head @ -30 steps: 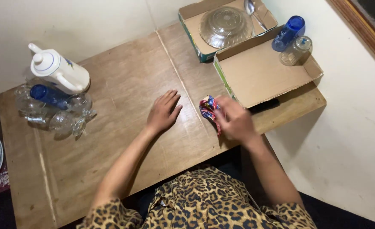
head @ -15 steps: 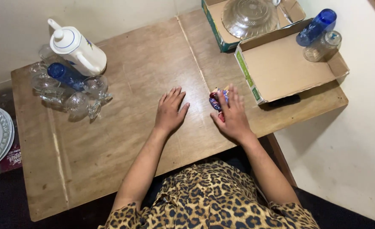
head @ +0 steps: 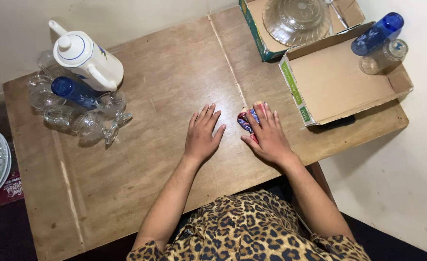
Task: The person wipes a glass with a cloth, places the glass into a cardboard box containing other items, and continues handling glassware on the table.
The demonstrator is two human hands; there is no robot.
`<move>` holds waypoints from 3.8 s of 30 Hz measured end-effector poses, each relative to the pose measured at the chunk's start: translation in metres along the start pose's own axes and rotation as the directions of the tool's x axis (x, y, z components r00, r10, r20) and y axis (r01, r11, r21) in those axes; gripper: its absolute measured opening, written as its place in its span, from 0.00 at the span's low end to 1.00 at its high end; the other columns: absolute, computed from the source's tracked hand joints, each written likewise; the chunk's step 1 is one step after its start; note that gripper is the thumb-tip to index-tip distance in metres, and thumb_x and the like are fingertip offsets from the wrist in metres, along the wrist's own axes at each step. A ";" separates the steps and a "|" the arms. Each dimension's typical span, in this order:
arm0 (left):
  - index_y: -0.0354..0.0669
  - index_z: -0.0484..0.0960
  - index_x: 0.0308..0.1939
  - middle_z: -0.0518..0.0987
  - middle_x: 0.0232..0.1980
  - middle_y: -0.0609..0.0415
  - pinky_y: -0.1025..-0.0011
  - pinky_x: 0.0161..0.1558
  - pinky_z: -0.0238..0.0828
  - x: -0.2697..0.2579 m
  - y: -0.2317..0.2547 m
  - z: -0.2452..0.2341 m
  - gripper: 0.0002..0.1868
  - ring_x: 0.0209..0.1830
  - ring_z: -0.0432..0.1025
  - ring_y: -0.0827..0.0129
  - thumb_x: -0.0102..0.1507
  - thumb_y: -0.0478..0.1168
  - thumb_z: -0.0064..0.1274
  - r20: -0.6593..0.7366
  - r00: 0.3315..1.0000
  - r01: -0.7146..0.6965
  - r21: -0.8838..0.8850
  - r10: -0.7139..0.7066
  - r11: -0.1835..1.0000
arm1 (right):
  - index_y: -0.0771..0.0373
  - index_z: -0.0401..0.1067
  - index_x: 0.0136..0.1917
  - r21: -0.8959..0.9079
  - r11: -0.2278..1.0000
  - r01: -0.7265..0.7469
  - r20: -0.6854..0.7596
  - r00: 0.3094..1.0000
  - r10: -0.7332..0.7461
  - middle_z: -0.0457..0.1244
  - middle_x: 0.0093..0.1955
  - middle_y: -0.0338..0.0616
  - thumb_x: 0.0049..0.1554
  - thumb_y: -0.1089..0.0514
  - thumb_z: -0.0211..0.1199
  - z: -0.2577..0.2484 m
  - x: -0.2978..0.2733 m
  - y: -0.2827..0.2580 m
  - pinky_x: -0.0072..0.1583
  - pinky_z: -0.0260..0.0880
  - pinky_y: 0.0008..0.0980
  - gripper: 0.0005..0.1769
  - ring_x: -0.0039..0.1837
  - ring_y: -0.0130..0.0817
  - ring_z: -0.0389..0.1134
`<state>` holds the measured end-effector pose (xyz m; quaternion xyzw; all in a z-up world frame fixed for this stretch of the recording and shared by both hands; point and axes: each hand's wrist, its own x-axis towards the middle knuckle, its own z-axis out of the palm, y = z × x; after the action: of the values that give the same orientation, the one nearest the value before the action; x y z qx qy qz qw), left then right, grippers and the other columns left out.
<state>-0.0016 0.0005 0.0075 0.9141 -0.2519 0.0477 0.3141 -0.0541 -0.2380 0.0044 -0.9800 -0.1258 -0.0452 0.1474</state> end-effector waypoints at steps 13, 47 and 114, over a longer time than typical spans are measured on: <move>0.46 0.74 0.68 0.68 0.75 0.46 0.42 0.73 0.47 0.004 -0.039 -0.009 0.28 0.78 0.56 0.51 0.68 0.54 0.52 -0.156 0.961 0.248 0.135 -0.227 0.959 | 0.52 0.54 0.81 0.014 0.985 0.170 0.125 0.977 -0.171 0.43 0.84 0.54 0.63 0.31 0.54 0.008 0.077 -0.033 0.76 0.41 0.69 0.41 0.84 0.63 0.37; 0.48 0.62 0.77 0.58 0.80 0.46 0.43 0.74 0.43 -0.093 -0.043 -0.058 0.32 0.81 0.50 0.50 0.71 0.56 0.40 -0.094 0.888 0.454 0.332 -0.450 0.827 | 0.51 0.51 0.83 0.096 0.924 0.371 0.179 0.906 -0.382 0.40 0.85 0.54 0.65 0.32 0.51 0.029 0.154 -0.083 0.77 0.36 0.68 0.41 0.85 0.61 0.35; 0.52 0.53 0.81 0.44 0.84 0.43 0.35 0.74 0.26 -0.251 -0.145 -0.143 0.38 0.84 0.34 0.46 0.73 0.67 0.29 -0.323 0.640 0.766 0.201 -0.697 0.610 | 0.54 0.49 0.84 0.195 0.582 0.789 0.219 0.544 -0.810 0.38 0.86 0.61 0.67 0.30 0.41 0.099 0.087 -0.275 0.79 0.34 0.59 0.41 0.86 0.57 0.37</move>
<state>-0.1385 0.2922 -0.0201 0.9637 0.1921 0.0520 0.1781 -0.0368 0.0665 -0.0025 -0.8040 -0.5797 0.0386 0.1265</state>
